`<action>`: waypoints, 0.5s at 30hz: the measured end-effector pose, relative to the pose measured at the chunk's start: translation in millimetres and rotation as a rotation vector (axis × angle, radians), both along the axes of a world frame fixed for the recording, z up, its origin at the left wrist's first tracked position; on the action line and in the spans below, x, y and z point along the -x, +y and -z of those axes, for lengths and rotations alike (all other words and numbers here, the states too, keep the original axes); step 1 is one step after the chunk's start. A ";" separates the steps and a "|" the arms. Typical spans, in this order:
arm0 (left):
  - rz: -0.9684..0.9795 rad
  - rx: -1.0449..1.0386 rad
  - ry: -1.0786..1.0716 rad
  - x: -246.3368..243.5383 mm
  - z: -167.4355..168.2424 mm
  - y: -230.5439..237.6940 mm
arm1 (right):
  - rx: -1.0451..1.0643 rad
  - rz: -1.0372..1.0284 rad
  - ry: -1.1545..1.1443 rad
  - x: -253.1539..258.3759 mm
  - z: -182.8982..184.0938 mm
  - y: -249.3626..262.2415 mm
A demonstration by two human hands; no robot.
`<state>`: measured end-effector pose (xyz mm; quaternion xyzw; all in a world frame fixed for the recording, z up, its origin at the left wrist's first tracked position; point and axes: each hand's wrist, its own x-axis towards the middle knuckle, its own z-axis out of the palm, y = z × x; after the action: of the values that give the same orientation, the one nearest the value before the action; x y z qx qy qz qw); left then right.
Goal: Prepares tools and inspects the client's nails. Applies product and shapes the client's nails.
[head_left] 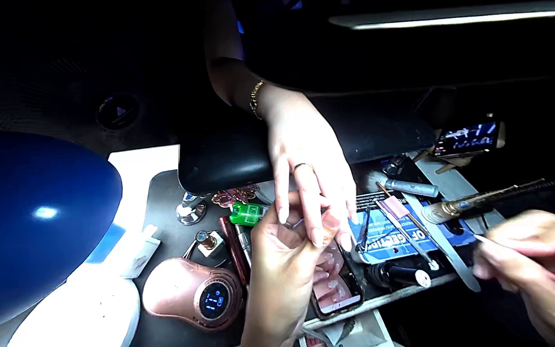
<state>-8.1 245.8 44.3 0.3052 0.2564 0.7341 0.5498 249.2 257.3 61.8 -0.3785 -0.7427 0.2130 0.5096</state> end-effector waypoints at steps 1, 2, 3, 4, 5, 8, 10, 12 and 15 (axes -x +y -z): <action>-0.005 -0.002 0.021 0.9 1.1 -0.1 | 0.052 0.017 -0.055 -9.6 6.7 1.4; -0.006 -0.008 0.048 1.2 2.6 -0.5 | 0.098 0.019 -0.082 -16.3 14.7 1.4; -0.009 -0.012 0.074 0.9 3.9 -0.6 | 0.143 0.008 -0.094 -21.0 22.7 1.2; -0.017 -0.012 0.098 0.4 4.3 -0.5 | 0.180 -0.009 -0.101 -24.0 30.3 1.7; -0.024 -0.006 0.109 -0.3 3.7 -0.6 | 0.206 -0.018 -0.113 -25.1 36.6 2.0; -0.042 0.001 0.118 -0.9 2.0 -0.9 | 0.231 -0.030 -0.135 -22.8 46.4 3.8; -0.052 0.016 0.117 -1.0 -0.1 -1.3 | 0.229 -0.036 -0.149 -21.4 48.5 5.1; -0.046 0.027 0.122 -0.4 -1.6 -2.1 | 0.235 -0.028 -0.164 -21.0 50.2 5.4; -0.037 0.035 0.114 0.3 -2.0 -2.6 | 0.242 -0.012 -0.181 -20.8 55.4 5.4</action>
<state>-8.4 243.2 46.3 0.3323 0.3057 0.7208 0.5259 270.0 262.7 6.3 -0.4503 -0.7567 0.2691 0.3902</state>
